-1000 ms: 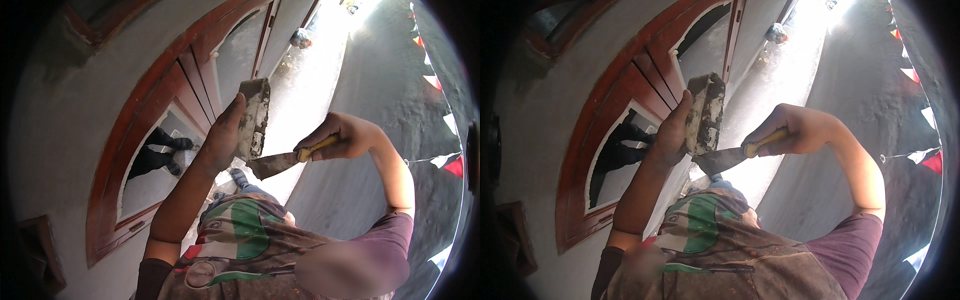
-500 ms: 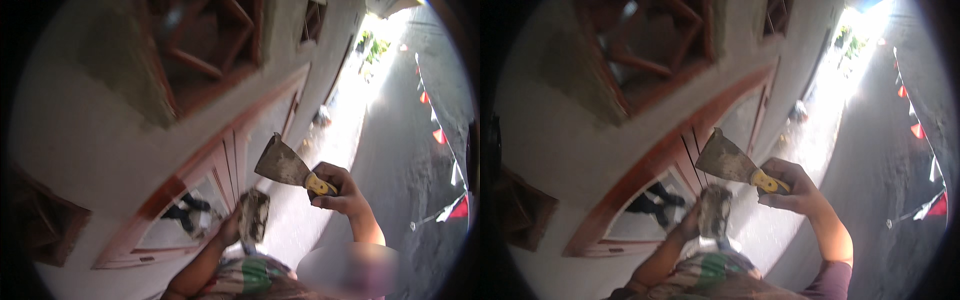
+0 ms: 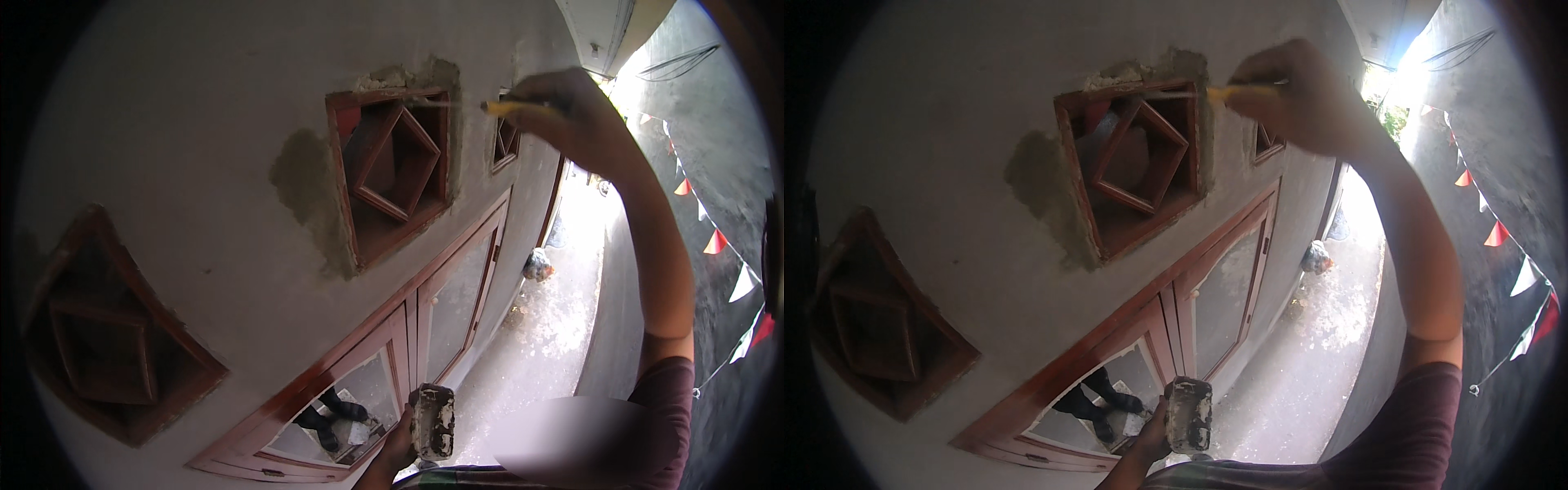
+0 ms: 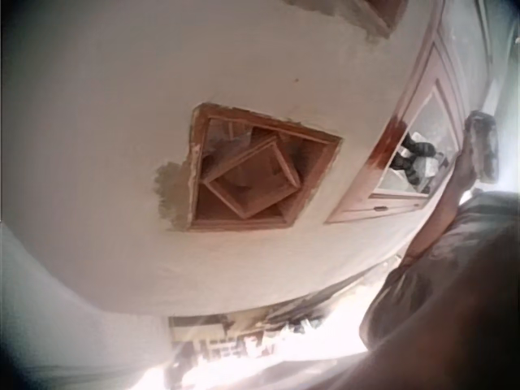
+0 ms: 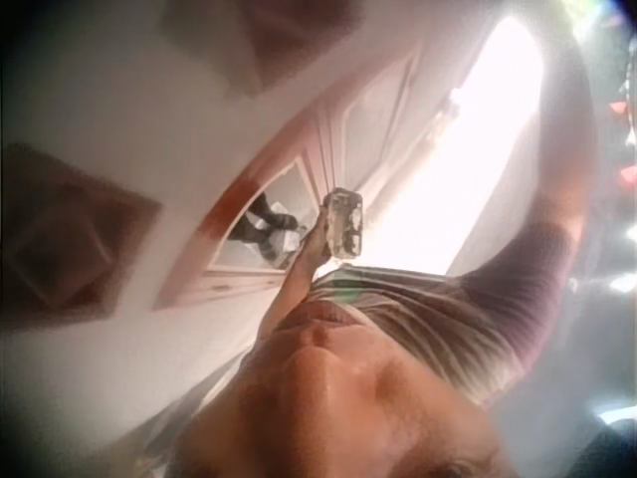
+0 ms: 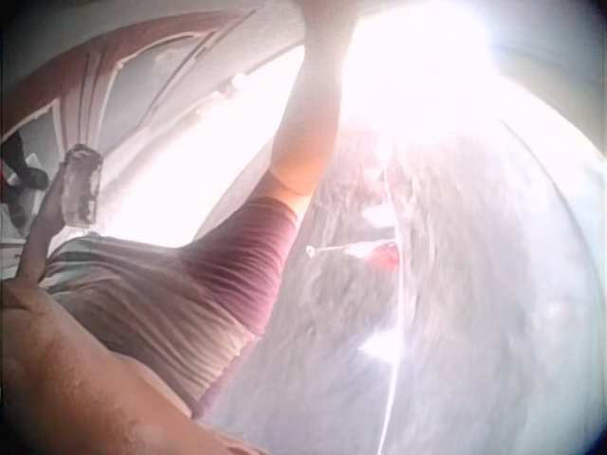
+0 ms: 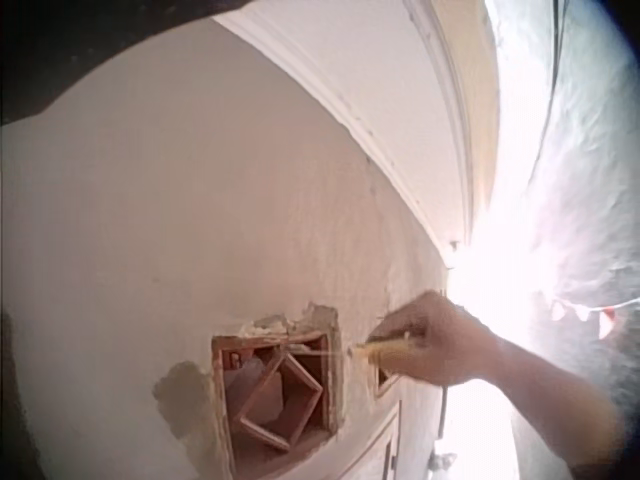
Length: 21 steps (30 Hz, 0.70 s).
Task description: The person applies plaster to the wall around a decorative vent using a trowel and hand. They repeatedly scoop plaster from a container, apply it to the wall, and smooth the surface with their fingers and the trowel.
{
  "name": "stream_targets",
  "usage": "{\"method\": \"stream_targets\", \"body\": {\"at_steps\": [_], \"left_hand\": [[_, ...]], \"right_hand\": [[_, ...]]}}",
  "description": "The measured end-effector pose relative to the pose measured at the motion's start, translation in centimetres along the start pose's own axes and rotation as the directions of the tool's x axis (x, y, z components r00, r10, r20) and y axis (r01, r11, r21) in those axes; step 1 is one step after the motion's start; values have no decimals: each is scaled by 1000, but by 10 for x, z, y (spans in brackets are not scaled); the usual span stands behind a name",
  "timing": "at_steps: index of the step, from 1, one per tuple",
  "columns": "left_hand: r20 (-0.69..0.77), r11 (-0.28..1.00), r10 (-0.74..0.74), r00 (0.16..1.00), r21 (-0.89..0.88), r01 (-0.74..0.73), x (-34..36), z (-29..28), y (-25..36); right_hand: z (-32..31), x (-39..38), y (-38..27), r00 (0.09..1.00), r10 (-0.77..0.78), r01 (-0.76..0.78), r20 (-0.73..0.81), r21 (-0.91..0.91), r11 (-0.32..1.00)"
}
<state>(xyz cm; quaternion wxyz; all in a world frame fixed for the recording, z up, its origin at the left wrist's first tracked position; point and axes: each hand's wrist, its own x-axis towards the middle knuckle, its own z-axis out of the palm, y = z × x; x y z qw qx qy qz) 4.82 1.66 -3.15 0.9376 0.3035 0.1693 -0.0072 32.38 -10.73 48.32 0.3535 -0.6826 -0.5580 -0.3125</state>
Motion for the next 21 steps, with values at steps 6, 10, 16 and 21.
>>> {"method": "stream_targets", "body": {"at_steps": [6, 10, 16, 21], "left_hand": [[-11, 999, 45, 999, 28, -45, -11, 6, 12], [-17, 1000, 13, 1000, 21, -13, -13, 4, 18], [35, 1000, -1, 999, 17, 1, -6, -7, 19], [18, 999, 39, 999, 9, -39, -7, -12, 22]], "right_hand": [[-25, 67, -4, 968, 122, -91, 219, -148, 985], [-30, 88, -51, 942, 174, -143, 286, -125, 982], [-41, 122, -34, 936, -5, 53, 353, -128, 990], [-33, 166, -22, 887, -160, 195, 433, -37, 980]]}}
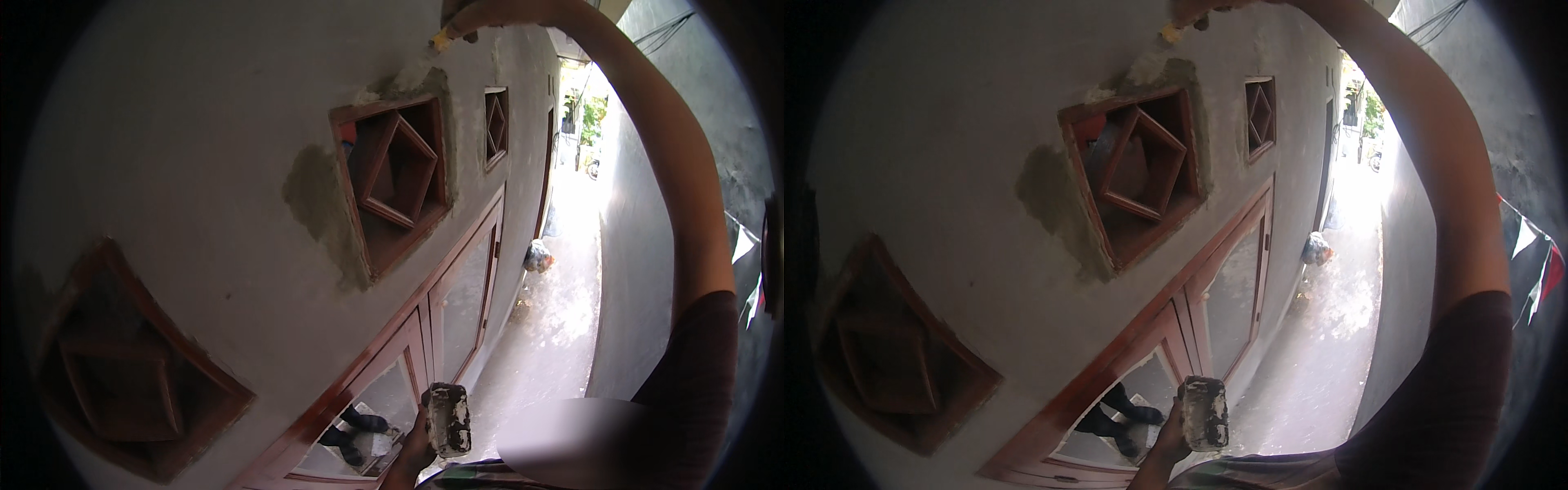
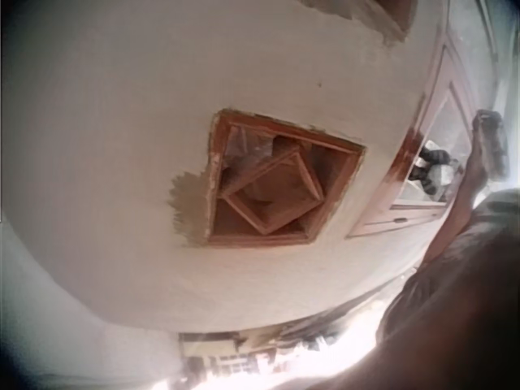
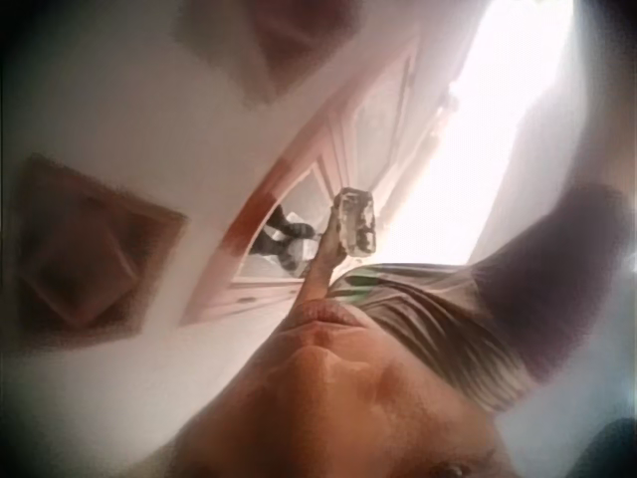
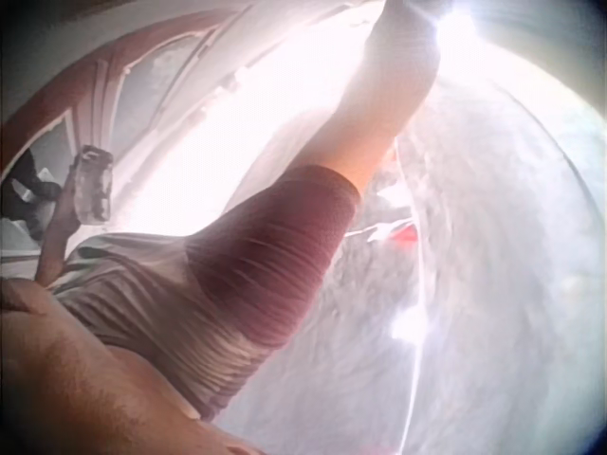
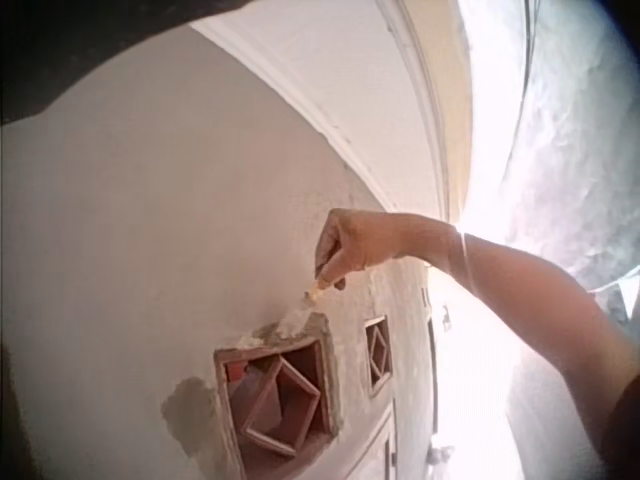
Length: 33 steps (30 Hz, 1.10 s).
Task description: The person applies plaster to the wall around a decorative vent using a trowel and hand. They repeatedly scoop plaster from a container, apply it to the wall, and smooth the surface with their fingers and the trowel.
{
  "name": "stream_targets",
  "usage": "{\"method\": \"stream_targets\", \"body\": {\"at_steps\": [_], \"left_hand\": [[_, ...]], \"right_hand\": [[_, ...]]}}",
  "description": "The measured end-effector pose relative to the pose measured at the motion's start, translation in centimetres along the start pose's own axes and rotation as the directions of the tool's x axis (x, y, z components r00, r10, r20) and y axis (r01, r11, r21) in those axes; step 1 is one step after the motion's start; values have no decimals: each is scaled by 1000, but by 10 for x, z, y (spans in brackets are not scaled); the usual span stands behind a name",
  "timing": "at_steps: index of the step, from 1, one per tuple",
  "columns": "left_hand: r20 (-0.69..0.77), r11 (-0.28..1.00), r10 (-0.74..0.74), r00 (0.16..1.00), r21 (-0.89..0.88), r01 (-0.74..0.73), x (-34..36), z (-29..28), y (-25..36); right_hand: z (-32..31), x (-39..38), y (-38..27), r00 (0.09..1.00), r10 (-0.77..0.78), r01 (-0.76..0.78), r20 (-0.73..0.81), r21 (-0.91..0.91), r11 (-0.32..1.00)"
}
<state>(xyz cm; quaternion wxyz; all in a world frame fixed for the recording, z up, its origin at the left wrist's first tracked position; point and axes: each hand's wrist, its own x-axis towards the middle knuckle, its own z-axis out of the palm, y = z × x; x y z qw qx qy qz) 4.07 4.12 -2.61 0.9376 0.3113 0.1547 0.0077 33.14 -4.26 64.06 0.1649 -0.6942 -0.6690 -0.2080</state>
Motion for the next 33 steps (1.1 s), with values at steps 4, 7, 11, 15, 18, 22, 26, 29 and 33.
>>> {"method": "stream_targets", "body": {"at_steps": [4, 7, 11, 15, 18, 22, 26, 29, 33], "left_hand": [[126, 997, -67, 990, -17, 69, 3, 10, 5], [67, 999, -32, 997, -13, 33, 3, 6, 2], [48, 999, -48, 998, -23, 49, 4, -2, -3], [-21, 999, -40, 999, 14, 41, 10, -15, -12], [-5, 1000, -14, 1000, -5, 14, 7, -16, -15], [-82, 999, -37, 996, -16, 36, 3, -22, -18], [-112, 999, -30, 993, -25, 27, -7, -14, -15], [-157, 999, -33, 987, -6, 32, -12, -5, -12], [-247, 999, -32, 969, 18, 37, -13, 7, -13]], "right_hand": [[-29, 15, 22, 988, 38, -40, 147, 7, 999], [-29, 34, 11, 984, 35, -27, 174, -46, 999], [-35, 59, 22, 973, 4, -5, 231, 3, 1000], [-37, 66, 22, 969, 43, -37, 244, -29, 999], [-40, 69, 27, 974, 16, -7, 228, -38, 999], [-44, 70, 34, 978, 11, -6, 211, -22, 1000], [-60, 66, 37, 984, 37, -23, 174, -85, 996], [-65, 57, 44, 993, 20, -13, 114, -62, 998], [-59, 14, 59, 996, 51, -55, -67, -53, 997]]}}
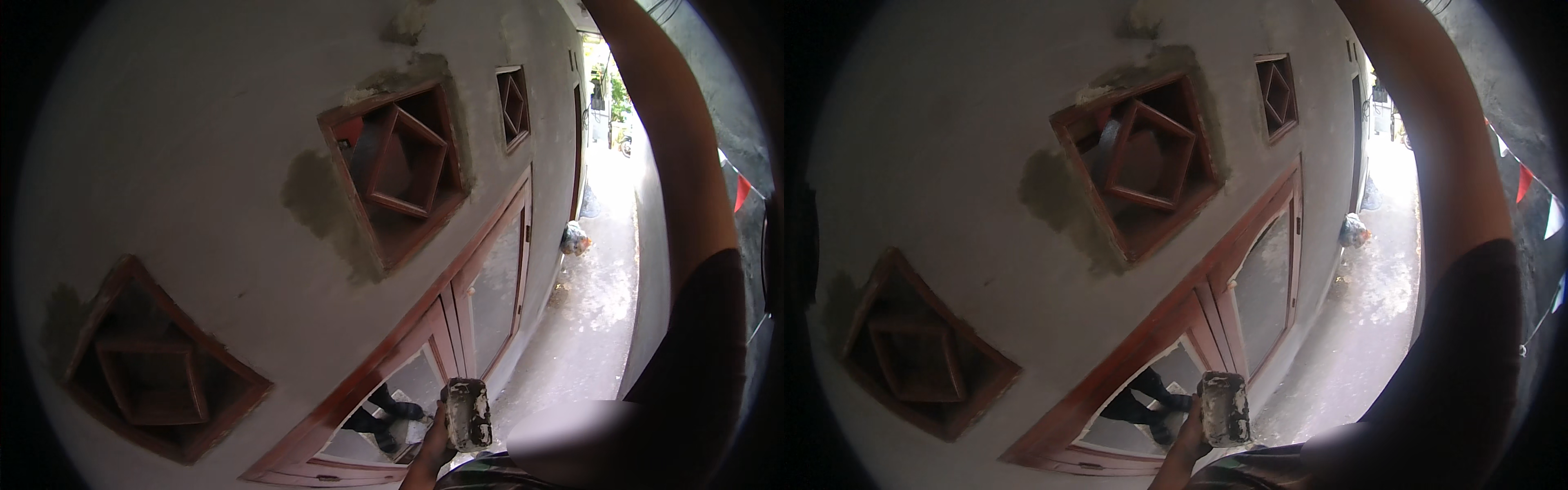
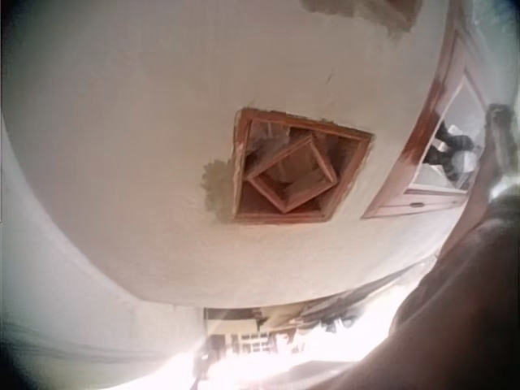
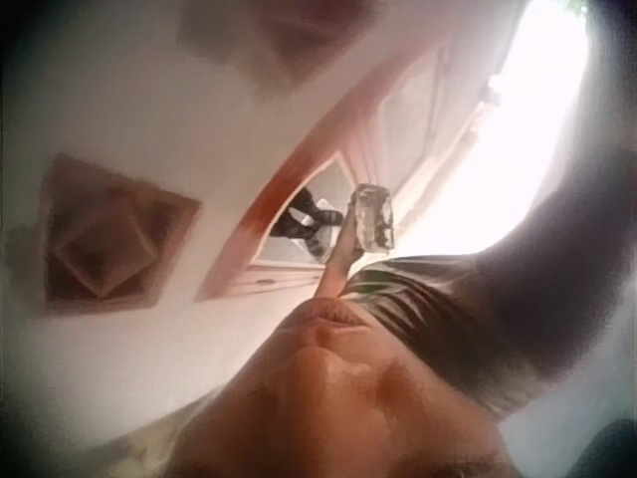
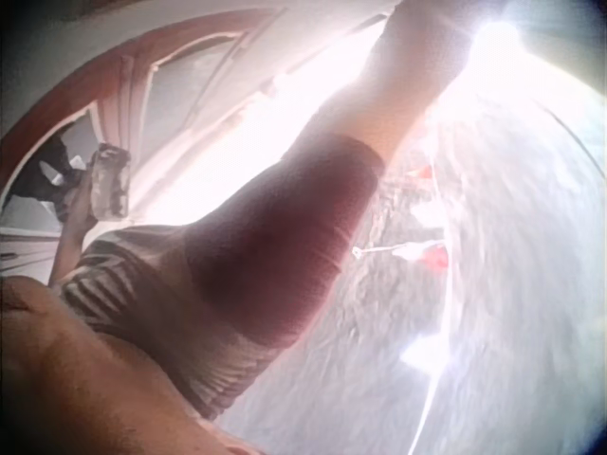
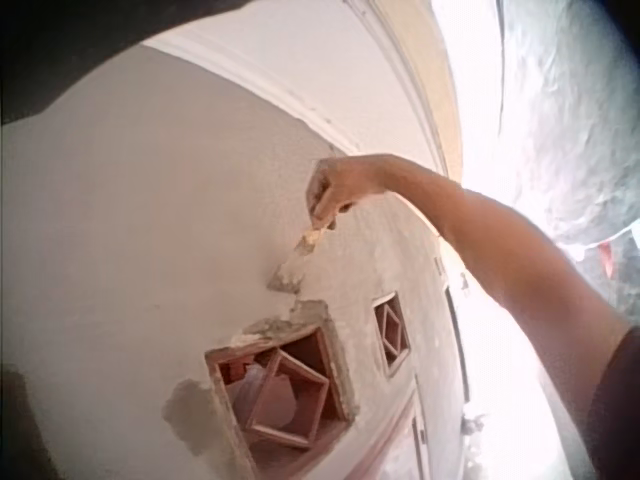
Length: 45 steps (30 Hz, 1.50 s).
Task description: The person applies plaster to the wall around a decorative vent using a trowel and hand. They repeatedly scoop plaster from a container, apply it to the wall, and smooth the surface with their fingers and the trowel.
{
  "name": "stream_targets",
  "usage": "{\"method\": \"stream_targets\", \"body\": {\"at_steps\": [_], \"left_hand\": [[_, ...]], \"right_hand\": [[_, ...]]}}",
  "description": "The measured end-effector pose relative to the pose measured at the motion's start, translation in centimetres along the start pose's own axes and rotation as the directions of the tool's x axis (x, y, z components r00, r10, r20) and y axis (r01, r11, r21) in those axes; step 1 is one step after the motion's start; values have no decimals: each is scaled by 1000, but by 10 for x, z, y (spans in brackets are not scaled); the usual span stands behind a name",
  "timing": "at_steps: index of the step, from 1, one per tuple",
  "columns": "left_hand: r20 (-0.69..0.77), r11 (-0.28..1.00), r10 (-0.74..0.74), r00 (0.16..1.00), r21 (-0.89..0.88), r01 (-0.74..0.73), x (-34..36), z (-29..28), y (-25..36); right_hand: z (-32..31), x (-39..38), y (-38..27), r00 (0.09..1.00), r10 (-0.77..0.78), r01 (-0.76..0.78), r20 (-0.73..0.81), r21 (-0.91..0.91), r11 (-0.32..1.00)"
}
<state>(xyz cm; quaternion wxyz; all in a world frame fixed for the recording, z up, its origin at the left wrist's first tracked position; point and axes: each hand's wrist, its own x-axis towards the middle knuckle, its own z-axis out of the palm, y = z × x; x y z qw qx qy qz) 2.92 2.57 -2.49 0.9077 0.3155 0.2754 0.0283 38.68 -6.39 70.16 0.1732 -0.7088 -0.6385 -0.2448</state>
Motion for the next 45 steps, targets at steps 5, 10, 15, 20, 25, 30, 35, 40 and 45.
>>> {"method": "stream_targets", "body": {"at_steps": [5, 10, 15, 20, 25, 30, 35, 40, 45], "left_hand": [[166, 996, 44, 985, -84, -31, -4, 12, 2], [196, 980, 97, 976, -188, -59, -4, 22, 7], [215, 975, 167, 962, -180, -129, 1, 43, 23], [318, 949, 263, 911, -257, -184, 12, 69, 47], [249, 930, 359, 899, -175, -323, 12, 129, 63], [431, 968, 246, 868, -65, -242, 16, 134, 79], [385, 980, 127, 914, 95, -176, 7, 152, 85], [355, 977, 110, 929, 132, -166, 4, 160, 85], [367, 991, 69, 928, 79, -105, 0, 160, 84]], "right_hand": [[74, -121, 68, 893, 135, -157, -430, -15, 988], [291, -278, 20, 752, 611, -110, -247, 868, 485], [424, -427, -93, 601, 788, -363, 133, 924, 121], [387, -475, -169, 643, 741, -485, 193, 851, 200], [340, -498, -177, 799, 597, -497, 75, 643, 583], [321, -490, -168, 901, 434, -407, 6, 358, 840], [290, -467, -163, 962, 225, -233, 155, 32, 972], [274, -448, -163, 979, 54, -57, 196, 9, 998], [279, -438, -168, 966, -5, -15, 260, 74, 997]]}}
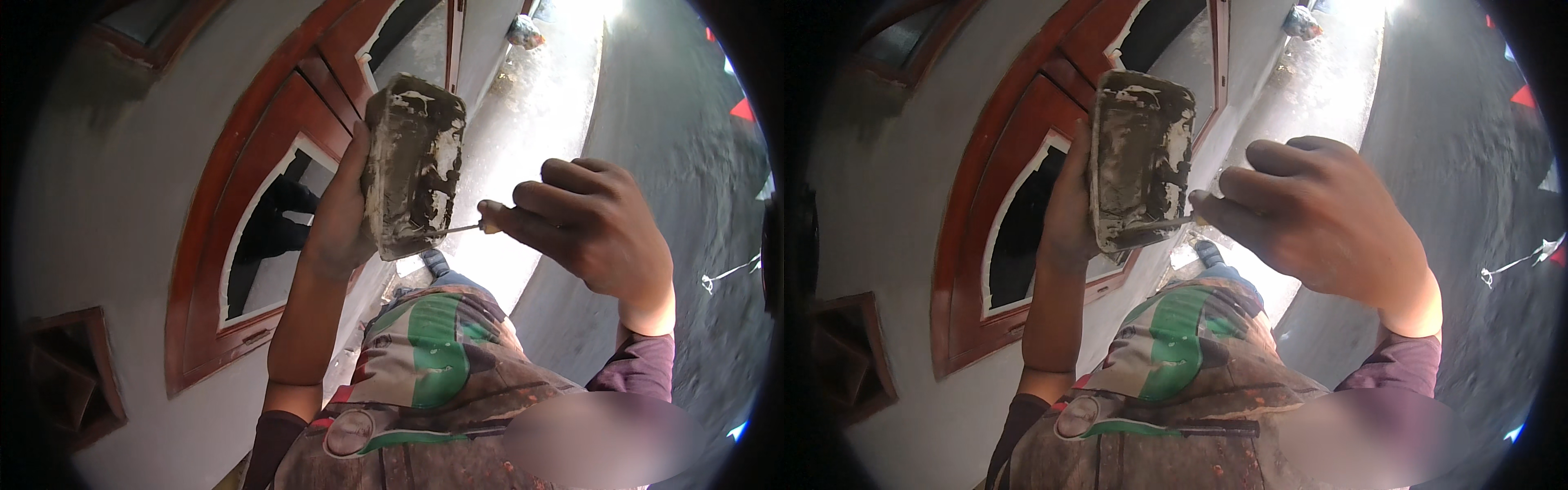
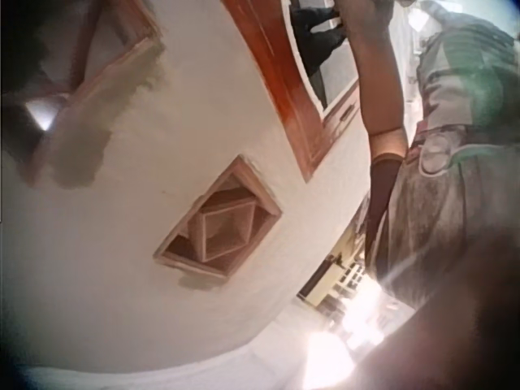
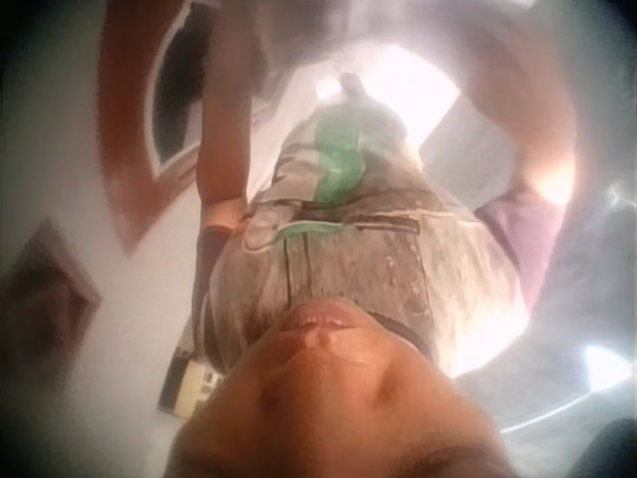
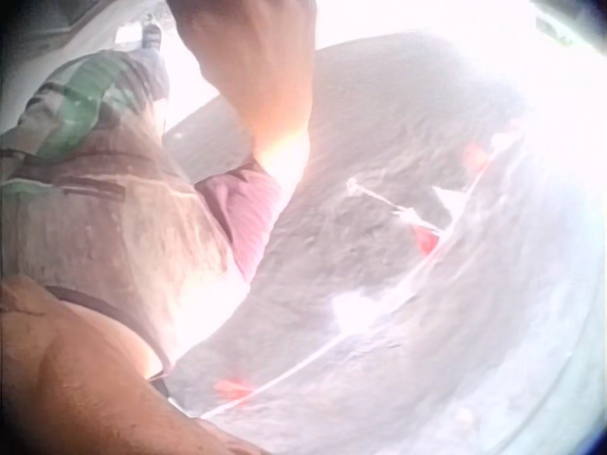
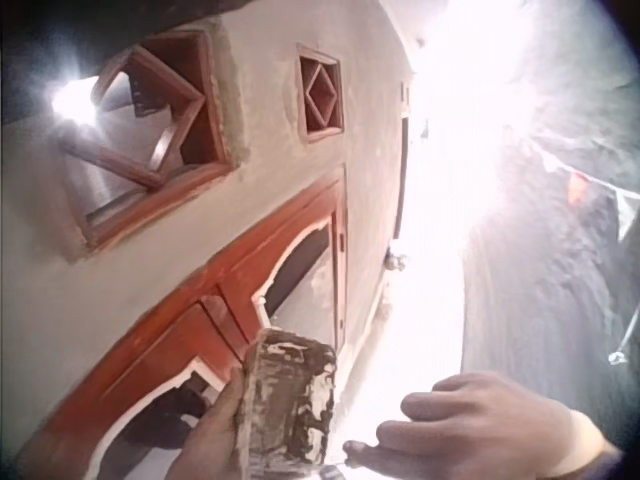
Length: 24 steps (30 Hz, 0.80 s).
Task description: The person applies plaster to the wall around a decorative vent using a trowel and hand. They repeatedly scoop plaster from a container, apply it to the wall, and smooth the surface with their fingers and the trowel.
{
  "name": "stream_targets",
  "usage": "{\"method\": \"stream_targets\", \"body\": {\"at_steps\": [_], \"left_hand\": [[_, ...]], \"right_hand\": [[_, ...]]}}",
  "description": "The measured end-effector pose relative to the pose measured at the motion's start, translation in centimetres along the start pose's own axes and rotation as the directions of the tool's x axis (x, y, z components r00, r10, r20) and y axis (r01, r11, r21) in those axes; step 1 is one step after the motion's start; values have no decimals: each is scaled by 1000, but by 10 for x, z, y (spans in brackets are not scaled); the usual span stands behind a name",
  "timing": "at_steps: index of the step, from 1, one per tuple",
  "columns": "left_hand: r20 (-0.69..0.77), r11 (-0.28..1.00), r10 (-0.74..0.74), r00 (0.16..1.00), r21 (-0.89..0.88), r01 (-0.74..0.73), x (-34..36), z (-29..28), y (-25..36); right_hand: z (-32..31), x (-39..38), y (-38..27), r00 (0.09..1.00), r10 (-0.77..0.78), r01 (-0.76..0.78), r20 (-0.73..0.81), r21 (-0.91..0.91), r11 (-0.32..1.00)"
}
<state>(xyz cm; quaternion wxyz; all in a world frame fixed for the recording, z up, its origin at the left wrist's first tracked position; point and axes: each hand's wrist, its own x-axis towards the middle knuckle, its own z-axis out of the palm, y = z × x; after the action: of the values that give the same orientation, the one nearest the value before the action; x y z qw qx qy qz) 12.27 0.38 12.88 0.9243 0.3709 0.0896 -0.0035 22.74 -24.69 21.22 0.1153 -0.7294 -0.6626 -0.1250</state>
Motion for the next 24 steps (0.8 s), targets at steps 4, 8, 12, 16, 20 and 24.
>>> {"method": "stream_targets", "body": {"at_steps": [4, 8, 12, 16, 20, 24], "left_hand": [[33, 999, -28, 999, -21, 29, -4, -8, -1], [61, 976, -161, 985, -137, 168, -4, -13, -5], [65, 936, -292, 954, -186, 299, -1, -34, -19], [26, 936, -317, 948, -154, 317, 0, -46, -26], [-65, 952, -292, 954, -114, 284, -4, -46, -17], [-97, 979, -204, 974, -43, 200, -8, -56, -8]], "right_hand": [[13, 9, 12, 991, -136, 133, 2, 162, 978], [31, 19, 31, 970, -242, 212, 15, 438, 874], [51, 33, 49, 941, -323, 194, 96, 628, 753], [81, 39, 64, 916, -327, 1, 233, 813, 582], [107, 35, 62, 887, -240, -269, 396, 862, 430], [125, 28, 61, 880, -175, -413, 441, 893, 178]]}}
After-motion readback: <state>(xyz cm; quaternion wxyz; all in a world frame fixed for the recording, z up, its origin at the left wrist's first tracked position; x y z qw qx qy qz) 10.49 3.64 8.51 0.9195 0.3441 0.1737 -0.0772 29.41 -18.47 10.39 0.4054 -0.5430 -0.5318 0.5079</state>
